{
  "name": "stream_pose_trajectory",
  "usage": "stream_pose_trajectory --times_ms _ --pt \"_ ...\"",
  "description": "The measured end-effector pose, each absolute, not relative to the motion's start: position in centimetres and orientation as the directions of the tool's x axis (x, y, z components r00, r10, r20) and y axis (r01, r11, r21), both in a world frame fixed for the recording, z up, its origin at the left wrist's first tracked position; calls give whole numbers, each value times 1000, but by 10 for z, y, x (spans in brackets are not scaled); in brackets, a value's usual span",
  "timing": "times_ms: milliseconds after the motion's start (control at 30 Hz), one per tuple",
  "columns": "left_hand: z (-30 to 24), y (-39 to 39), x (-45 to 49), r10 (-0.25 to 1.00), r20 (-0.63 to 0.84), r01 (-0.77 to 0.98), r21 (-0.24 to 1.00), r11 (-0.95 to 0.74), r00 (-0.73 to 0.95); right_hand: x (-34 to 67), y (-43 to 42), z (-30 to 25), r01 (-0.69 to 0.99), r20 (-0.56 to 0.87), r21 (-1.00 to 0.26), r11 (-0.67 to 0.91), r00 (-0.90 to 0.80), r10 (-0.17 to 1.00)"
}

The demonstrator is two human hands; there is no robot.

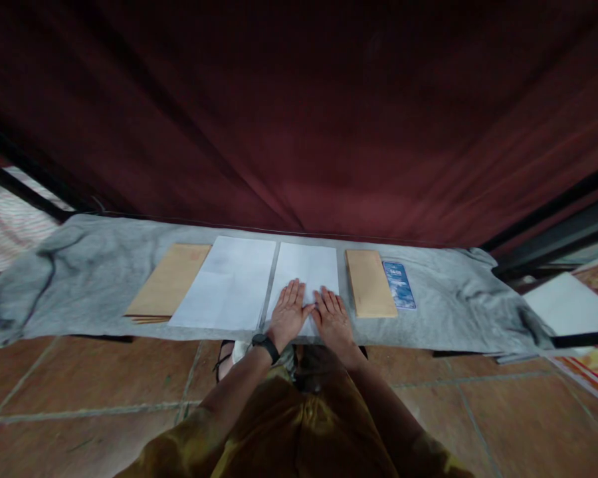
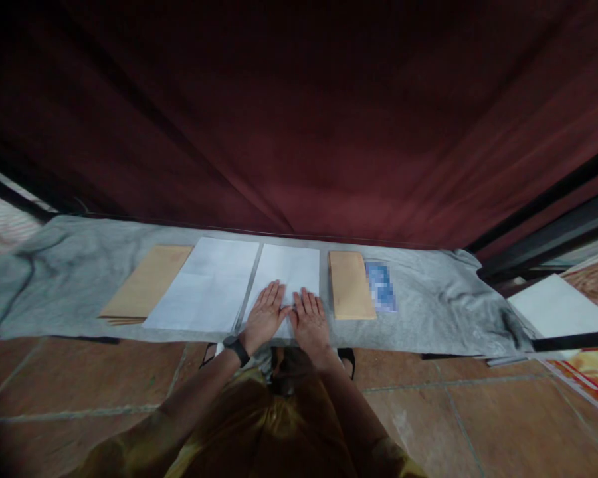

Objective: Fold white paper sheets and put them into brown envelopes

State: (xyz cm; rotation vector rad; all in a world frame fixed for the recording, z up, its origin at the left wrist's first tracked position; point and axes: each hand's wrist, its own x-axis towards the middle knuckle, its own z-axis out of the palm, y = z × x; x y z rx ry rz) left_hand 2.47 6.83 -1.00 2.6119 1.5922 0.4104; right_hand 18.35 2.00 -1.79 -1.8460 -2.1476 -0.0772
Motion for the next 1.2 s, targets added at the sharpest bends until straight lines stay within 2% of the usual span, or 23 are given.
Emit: stream_pose_trajectory --times_ms 433,633,767,900,1033,1200 --pt "-14 54 11 922 253 916 203 -346 292 190 10 -15 974 279 -162 156 -106 954" --pt "-10 38 9 925 256 924 187 -333 282 198 0 -18 977 297 -154 149 -99 950" --pt "29 25 6 896 254 903 139 -406 364 199 0 -19 976 293 -150 157 -108 950" --pt "90 30 -11 867 355 903 119 -414 351 198 1 -19 977 289 -151 152 -104 952" --pt "106 51 -50 916 389 975 147 -166 97 199 0 -21 977 297 -148 152 -103 949" --pt "51 56 -99 973 227 995 83 -52 32 200 -1 -24 977 306 -144 160 -110 946"
